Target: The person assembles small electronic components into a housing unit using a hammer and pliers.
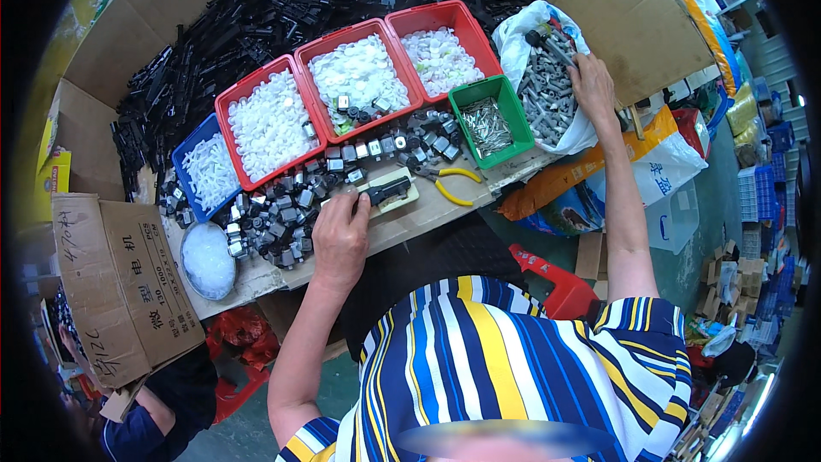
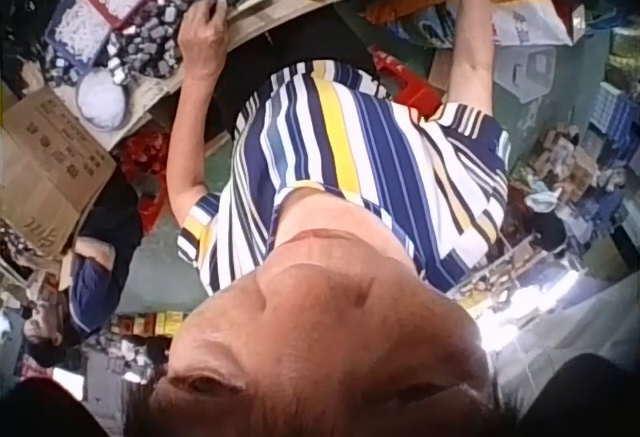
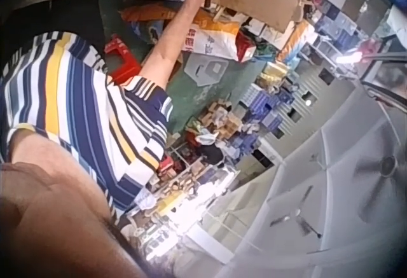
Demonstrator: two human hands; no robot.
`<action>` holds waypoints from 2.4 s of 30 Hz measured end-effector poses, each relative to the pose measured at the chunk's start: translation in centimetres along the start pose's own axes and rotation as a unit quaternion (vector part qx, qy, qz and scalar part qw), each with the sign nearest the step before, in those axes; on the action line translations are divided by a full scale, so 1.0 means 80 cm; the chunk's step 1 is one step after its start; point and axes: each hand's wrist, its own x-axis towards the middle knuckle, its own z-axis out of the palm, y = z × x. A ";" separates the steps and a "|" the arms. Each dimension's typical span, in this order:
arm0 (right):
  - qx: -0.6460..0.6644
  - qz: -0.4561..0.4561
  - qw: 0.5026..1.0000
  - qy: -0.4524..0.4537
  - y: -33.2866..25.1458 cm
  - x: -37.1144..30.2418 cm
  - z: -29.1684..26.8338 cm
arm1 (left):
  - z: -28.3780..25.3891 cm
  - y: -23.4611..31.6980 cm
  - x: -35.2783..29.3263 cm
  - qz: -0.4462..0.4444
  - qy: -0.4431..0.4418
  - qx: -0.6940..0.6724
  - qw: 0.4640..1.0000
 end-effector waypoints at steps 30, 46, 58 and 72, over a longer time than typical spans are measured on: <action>0.474 -0.183 0.847 -0.156 -0.263 -0.126 -0.125 | 0.003 -0.002 -0.007 0.009 -0.009 0.028 1.000; 0.380 -0.243 0.864 -0.222 -0.267 -0.110 -0.110 | 0.010 0.018 -0.016 0.003 -0.015 0.062 0.998; 0.354 -0.330 0.833 -0.268 -0.334 -0.095 -0.117 | 0.032 0.042 -0.043 -0.027 -0.035 0.014 0.999; 0.307 -0.074 0.948 -0.046 -0.183 -0.037 -0.069 | 0.011 0.025 -0.020 -0.033 0.050 0.011 0.998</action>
